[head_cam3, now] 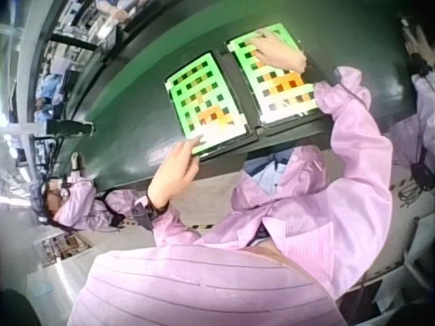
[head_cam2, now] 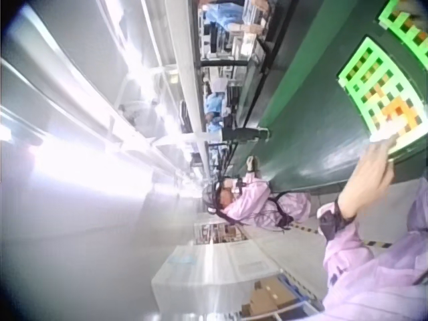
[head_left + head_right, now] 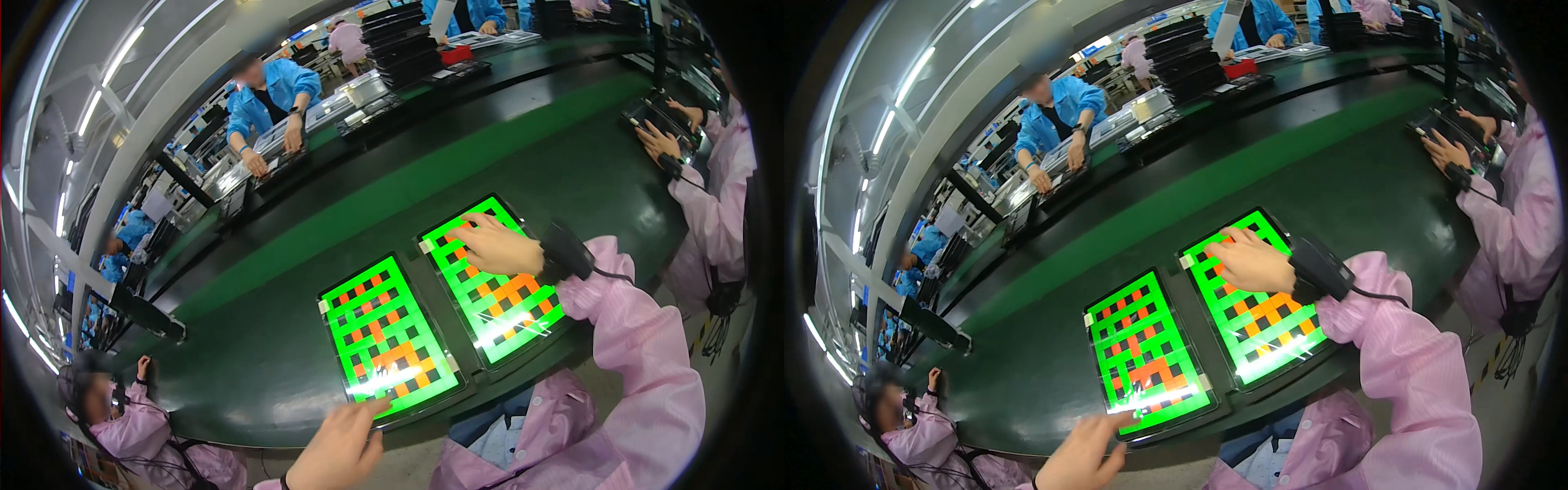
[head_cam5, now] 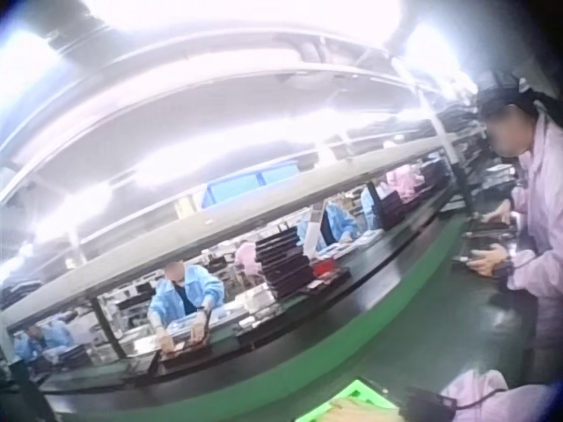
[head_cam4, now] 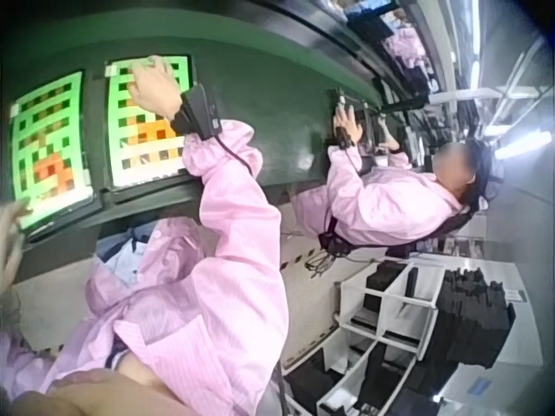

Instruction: The worker performs quality control and functional testing on tablet screens by interacting with test software and patterns on an assembly line.

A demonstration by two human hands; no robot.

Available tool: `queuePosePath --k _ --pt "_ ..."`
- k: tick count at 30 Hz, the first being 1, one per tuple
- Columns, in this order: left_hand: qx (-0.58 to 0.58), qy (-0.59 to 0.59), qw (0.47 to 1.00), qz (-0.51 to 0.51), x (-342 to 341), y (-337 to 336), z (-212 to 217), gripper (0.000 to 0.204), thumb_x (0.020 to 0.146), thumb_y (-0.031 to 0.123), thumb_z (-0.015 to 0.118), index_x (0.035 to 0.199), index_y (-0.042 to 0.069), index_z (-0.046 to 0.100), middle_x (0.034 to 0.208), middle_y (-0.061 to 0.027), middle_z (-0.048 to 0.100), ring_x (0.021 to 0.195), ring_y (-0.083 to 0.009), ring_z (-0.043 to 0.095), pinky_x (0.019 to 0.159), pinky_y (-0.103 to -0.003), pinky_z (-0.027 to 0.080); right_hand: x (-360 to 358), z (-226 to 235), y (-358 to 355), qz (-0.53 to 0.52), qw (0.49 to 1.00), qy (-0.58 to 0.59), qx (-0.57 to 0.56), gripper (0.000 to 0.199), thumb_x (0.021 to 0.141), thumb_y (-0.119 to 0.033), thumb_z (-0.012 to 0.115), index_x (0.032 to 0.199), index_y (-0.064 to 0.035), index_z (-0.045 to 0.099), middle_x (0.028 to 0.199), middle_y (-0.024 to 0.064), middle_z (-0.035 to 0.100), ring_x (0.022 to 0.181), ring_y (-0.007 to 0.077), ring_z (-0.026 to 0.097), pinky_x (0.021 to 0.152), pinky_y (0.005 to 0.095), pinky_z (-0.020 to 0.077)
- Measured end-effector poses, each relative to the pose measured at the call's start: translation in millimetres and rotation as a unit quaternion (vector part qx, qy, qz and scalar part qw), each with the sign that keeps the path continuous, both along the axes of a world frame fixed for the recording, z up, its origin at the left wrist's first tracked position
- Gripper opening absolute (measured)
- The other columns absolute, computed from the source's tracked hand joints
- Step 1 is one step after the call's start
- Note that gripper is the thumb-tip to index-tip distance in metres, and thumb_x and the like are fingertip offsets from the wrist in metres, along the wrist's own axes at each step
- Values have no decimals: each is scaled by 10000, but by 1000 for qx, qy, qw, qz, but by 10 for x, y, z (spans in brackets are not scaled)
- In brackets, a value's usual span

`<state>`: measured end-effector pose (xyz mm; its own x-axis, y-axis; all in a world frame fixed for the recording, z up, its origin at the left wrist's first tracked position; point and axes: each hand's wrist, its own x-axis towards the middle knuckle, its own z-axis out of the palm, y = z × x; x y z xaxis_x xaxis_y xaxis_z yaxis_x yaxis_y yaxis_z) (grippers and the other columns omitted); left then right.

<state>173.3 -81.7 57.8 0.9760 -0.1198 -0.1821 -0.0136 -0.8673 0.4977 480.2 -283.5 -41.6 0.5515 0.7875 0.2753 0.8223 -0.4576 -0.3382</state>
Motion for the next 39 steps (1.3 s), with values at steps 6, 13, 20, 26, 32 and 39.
queuePosePath --k 6,13,20,26,32,39 --pt "70 -208 976 4 847 540 -417 442 778 14 534 1216 9 475 1166 -181 535 1132 -359 466 981 -430 360 -1025 299 -687 111 974 -159 -120 426 768 -113 563 1164 35 508 989 177 610 1161 389 444 968 504 368" --pt "113 -197 974 17 1282 758 -812 495 765 2 517 1253 -4 432 1177 -208 520 1195 -379 421 1008 -459 330 -1172 562 -868 89 995 -16 -33 435 766 -104 564 1168 50 508 1004 192 617 1102 357 490 932 483 397" --pt "67 -17 994 -90 205 103 -298 560 805 137 594 1316 23 395 1155 -255 542 1053 -406 513 893 -492 414 10 139 -352 -12 999 28 44 415 812 -117 545 1211 -15 494 1100 196 594 1218 411 413 1015 487 349" --pt "5 -23 999 -30 414 215 -197 443 834 91 563 1257 24 448 1175 -190 546 1105 -363 494 940 -427 398 53 20 -394 -25 999 -1 -32 442 820 -134 539 1242 -19 473 1140 200 570 1229 407 397 997 516 353" --pt "31 -186 982 10 1136 636 -594 453 817 39 540 1259 23 442 1202 -176 531 1146 -359 467 982 -423 367 -1164 475 -1037 81 987 4 -141 424 775 -121 559 1173 13 503 1100 197 582 1157 386 462 950 509 390" --pt "82 -217 972 22 1519 608 -854 551 743 -13 527 1283 -13 417 1217 -273 484 1189 -427 412 1010 -480 336 -804 580 -1007 39 995 -25 -92 350 778 -85 534 1109 27 524 933 182 632 1027 385 531 874 453 442"
